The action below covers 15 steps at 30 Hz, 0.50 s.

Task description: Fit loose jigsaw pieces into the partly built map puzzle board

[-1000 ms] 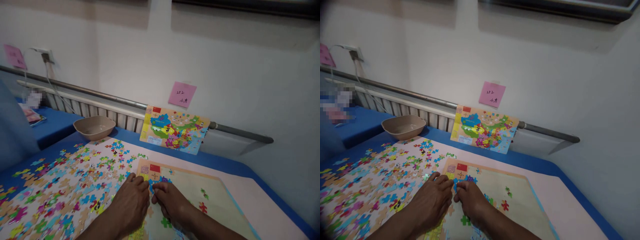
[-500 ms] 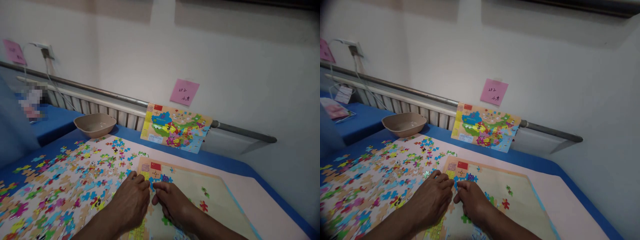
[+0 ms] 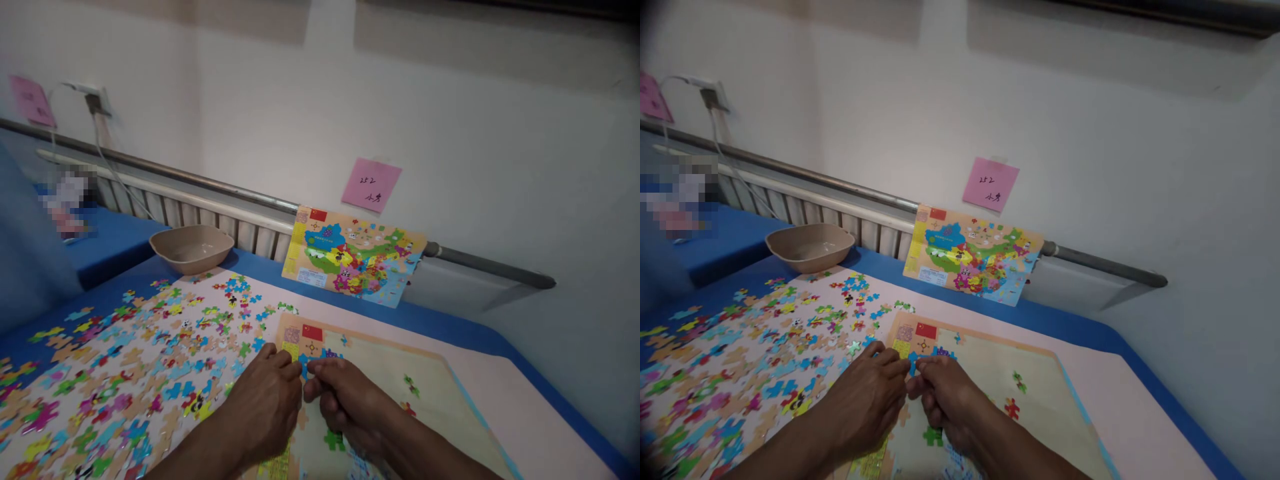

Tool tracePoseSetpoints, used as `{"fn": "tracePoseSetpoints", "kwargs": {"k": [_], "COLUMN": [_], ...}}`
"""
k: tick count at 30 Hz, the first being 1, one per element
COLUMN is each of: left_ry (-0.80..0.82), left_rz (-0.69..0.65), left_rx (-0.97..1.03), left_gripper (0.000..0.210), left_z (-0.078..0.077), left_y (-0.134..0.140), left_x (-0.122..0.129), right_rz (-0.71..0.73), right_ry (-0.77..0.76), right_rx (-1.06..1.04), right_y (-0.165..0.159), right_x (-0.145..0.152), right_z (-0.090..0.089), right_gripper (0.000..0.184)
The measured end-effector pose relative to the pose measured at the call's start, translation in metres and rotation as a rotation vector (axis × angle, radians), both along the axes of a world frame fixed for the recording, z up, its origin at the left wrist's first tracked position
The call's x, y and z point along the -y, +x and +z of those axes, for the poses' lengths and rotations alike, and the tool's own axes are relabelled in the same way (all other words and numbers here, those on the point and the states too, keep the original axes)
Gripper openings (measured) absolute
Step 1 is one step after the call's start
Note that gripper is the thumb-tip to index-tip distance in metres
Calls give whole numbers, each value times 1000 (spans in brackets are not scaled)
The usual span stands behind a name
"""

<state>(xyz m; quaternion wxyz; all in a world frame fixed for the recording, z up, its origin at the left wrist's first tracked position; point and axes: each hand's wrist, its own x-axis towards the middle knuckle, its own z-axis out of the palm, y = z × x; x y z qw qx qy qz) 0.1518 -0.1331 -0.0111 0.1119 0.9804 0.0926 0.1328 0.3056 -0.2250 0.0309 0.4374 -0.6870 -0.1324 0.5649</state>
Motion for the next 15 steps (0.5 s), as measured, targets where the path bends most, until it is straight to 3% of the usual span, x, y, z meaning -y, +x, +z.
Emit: {"fn": "tracePoseSetpoints", "kwargs": {"k": [4,10,15], "left_ry": [-22,-50,-61], "left_rz": [19,38,41], "left_rx": [-4,-57,-37], "left_gripper": [14,15,16], "left_z": [2,7,2], "left_y": [0,1,2], "left_x": [3,4,3], "right_rz": [-24,-86,-81], "right_ry": [-25,41,41], "right_rx": [-65,-60,-37], "right_y": [3,3,4], "right_x": [-5,-9,-11], "right_z": [2,-10,-15], "right_gripper": [43,40,42]}}
